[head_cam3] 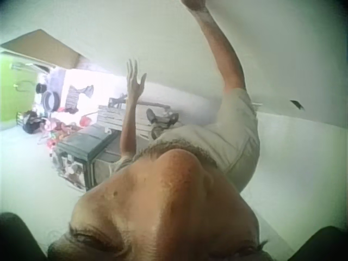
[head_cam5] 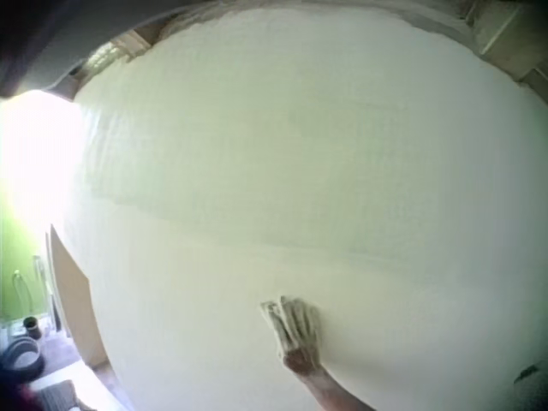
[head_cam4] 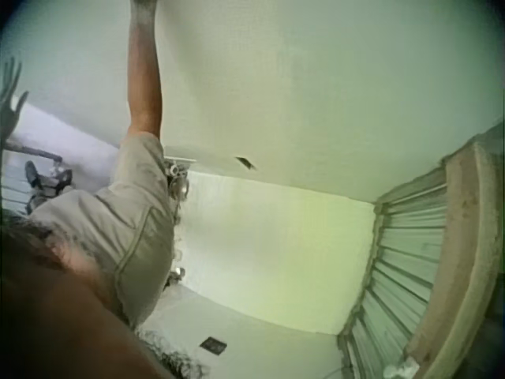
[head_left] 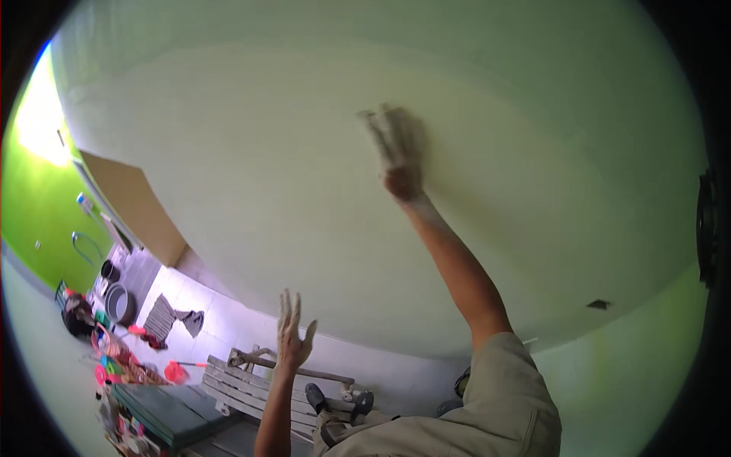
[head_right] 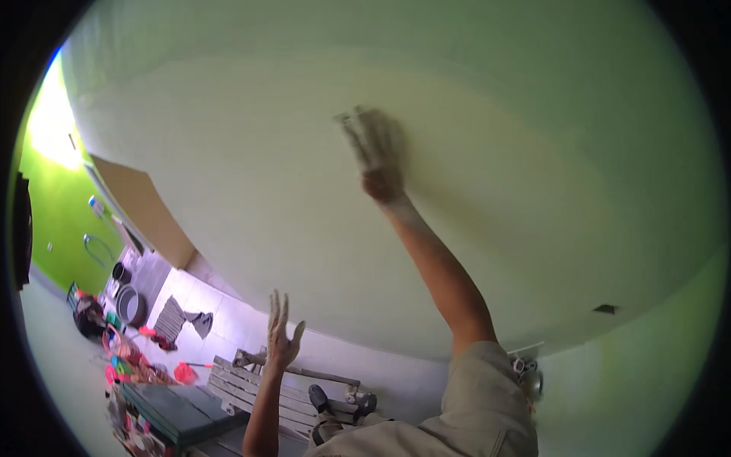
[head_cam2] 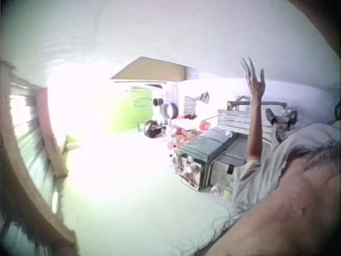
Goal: Sanding a wall or ceiling to prepare for painting.
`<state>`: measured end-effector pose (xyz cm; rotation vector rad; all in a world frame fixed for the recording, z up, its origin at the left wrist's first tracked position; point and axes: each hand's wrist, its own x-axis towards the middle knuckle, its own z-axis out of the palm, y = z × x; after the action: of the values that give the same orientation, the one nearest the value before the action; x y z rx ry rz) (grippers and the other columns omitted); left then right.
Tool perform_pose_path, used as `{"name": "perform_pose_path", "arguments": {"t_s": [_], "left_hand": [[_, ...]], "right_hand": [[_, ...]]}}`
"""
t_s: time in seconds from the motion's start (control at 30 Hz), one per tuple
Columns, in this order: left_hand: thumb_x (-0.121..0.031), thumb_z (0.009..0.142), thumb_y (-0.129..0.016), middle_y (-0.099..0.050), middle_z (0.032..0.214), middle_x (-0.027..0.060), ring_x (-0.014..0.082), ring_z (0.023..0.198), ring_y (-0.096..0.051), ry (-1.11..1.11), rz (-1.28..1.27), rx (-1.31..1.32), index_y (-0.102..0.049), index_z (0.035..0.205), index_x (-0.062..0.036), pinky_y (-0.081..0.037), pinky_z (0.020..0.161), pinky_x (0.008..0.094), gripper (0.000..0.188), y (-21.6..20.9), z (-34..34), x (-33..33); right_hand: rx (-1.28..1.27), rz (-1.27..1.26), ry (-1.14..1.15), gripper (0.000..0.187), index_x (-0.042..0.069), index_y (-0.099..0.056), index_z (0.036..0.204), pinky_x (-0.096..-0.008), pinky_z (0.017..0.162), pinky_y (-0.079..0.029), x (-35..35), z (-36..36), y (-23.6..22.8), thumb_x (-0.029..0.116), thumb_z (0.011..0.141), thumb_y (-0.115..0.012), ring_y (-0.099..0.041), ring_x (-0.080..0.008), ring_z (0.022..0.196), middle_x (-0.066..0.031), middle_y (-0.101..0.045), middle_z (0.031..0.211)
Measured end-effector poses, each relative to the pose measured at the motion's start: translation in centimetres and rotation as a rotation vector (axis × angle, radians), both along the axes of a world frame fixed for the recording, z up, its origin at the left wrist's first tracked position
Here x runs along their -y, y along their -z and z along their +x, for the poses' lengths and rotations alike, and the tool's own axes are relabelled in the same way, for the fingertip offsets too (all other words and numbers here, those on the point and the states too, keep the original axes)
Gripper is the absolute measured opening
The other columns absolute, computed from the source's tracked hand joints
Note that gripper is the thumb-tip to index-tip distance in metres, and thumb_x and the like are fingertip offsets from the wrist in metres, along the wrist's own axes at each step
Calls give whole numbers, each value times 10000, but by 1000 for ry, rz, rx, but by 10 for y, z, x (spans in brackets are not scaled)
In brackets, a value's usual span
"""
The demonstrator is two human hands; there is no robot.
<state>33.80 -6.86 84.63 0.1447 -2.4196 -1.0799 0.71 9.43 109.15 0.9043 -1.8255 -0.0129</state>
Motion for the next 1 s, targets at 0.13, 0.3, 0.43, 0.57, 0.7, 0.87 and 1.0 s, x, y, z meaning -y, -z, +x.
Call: {"name": "perform_pose_path", "arguments": {"t_s": [0.13, 0.3, 0.43, 0.57, 0.7, 0.87, 1.0], "left_hand": [[-203, 931, -697, -235, 1659, 244, 457, 1535, -197, -116, -68, 57, -336, 1595, -80, -256, 1219, 539, 766, 27, 41, 24], [-155, 942, -684, -193, 1669, 251, 457, 1544, -156, -36, -72, 30, -292, 1611, -88, -230, 1226, 552, 779, 18, -4, 1], [-153, 952, -673, -194, 1666, 257, 467, 1540, -161, 140, -64, -47, -306, 1606, -86, -239, 1219, 564, 753, -56, -56, -49], [-144, 947, -675, -197, 1665, 259, 473, 1535, -177, 216, -129, -136, -318, 1602, -92, -241, 1214, 577, 748, -80, -64, -67], [-158, 964, -656, -202, 1662, 263, 467, 1536, -183, 194, -131, -176, -321, 1599, -76, -253, 1206, 582, 722, -76, -78, -67], [-242, 996, -631, -136, 1672, 273, 467, 1540, -154, 203, -267, -355, -265, 1617, -84, -239, 1209, 594, 738, -149, -164, -111], [-405, 1021, -575, -61, 1683, 266, 452, 1554, -97, 125, -442, -453, -216, 1632, -107, -162, 1221, 633, 769, -189, -224, -144]], "right_hand": [[-223, -706, -183, 474, 39, -453, 1517, -541, 1152, -384, -168, -21, -36, 132, 1054, -489, -401, -294, 1468, -165, -479, 1541], [-188, -815, -209, 569, 67, -394, 1560, -521, 1230, -244, -119, -17, -8, 363, 1077, -451, -308, -335, 1513, -101, -356, 1637], [145, -65, -200, 527, 130, -448, 1544, -537, 1240, -221, -78, 15, 13, 96, 1019, -414, -329, -350, 1507, -109, -398, 1613], [-249, -481, 27, 472, 60, -523, 1481, -517, 1201, -313, -225, 3, -23, 276, 1106, -334, -355, -346, 1491, -134, -497, 1534], [-350, -1197, 11, 497, 22, -408, 1542, -453, 1122, -416, -311, 24, -64, 239, 1101, -337, -406, -281, 1447, -166, -476, 1536], [68, -545, -323, 716, 45, -377, 1571, -524, 1257, -131, -200, -8, -4, 529, 1089, -164, -236, -365, 1546, -159, -320, 1649], [-85, -463, -242, 665, 59, -457, 1530, -521, 1264, -99, -265, 2, -21, 459, 1084, -169, -236, -353, 1550, -159, -393, 1610]]}}
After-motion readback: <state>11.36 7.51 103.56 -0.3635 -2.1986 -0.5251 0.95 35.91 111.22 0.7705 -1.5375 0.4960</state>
